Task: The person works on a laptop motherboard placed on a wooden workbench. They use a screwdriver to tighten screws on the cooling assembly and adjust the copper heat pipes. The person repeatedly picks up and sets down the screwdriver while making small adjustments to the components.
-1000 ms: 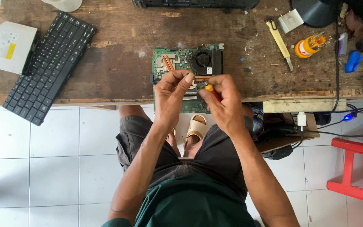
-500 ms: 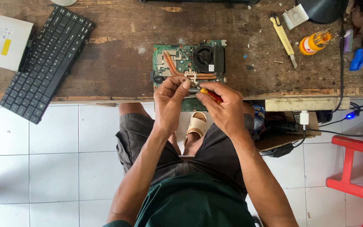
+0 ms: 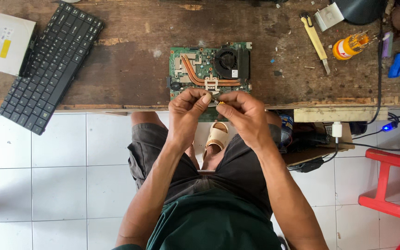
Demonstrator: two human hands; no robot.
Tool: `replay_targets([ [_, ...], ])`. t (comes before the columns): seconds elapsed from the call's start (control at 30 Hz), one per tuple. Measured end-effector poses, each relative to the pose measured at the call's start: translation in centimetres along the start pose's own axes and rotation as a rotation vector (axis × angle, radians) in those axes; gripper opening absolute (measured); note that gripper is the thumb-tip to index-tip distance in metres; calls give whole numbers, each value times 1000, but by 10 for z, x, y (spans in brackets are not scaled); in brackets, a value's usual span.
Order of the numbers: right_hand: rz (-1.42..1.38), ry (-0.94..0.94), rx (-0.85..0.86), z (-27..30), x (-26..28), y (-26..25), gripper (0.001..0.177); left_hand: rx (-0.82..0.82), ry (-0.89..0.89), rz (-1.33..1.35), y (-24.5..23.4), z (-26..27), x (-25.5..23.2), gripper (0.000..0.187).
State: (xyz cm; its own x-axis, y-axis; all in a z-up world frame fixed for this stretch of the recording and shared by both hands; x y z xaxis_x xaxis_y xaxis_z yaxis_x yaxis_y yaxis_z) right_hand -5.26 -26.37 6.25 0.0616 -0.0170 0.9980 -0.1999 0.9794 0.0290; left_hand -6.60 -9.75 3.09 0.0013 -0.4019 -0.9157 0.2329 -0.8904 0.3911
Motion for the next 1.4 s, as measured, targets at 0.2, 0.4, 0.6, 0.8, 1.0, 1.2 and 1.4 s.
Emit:
replay_targets([
  [0.2, -131, 61, -39, 1, -5, -5, 21, -19, -39, -23, -3, -2, 9, 8],
  [0.4, -116, -167, -96, -13, 25, -5, 22, 22, 109, -299, -3, -13, 2, 6],
  [0.6, 340, -448, 101, -67, 21, -14, 17, 82, 486, -708, -23, -62, -5, 3],
  [0.8, 695, -524, 39, -118, 28, -1, 18, 55, 559, -1294, -40, -95, 17, 42],
  [1.0, 768, -453, 68, -130, 15, 4, 22, 44, 563, -1312, -40, -92, 18, 32],
  [1.2, 808, -496, 87, -133, 23, 6, 18, 59, 559, -1318, -39, -93, 16, 28],
  [1.4, 1004, -402, 224, -141, 46, 26, 26, 63, 557, -1333, -37, -92, 12, 29],
])
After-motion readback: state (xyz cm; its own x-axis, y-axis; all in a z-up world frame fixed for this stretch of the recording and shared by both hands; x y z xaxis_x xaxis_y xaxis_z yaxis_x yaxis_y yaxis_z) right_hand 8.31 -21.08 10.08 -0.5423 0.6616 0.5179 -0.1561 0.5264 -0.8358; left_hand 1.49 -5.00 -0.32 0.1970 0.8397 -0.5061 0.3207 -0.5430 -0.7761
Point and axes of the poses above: each hand's wrist, its own z-axis away from the middle knuckle, its own y-axis out of the palm, x = y × z, the point moved 1 cm from there along -z, towards the middle knuckle
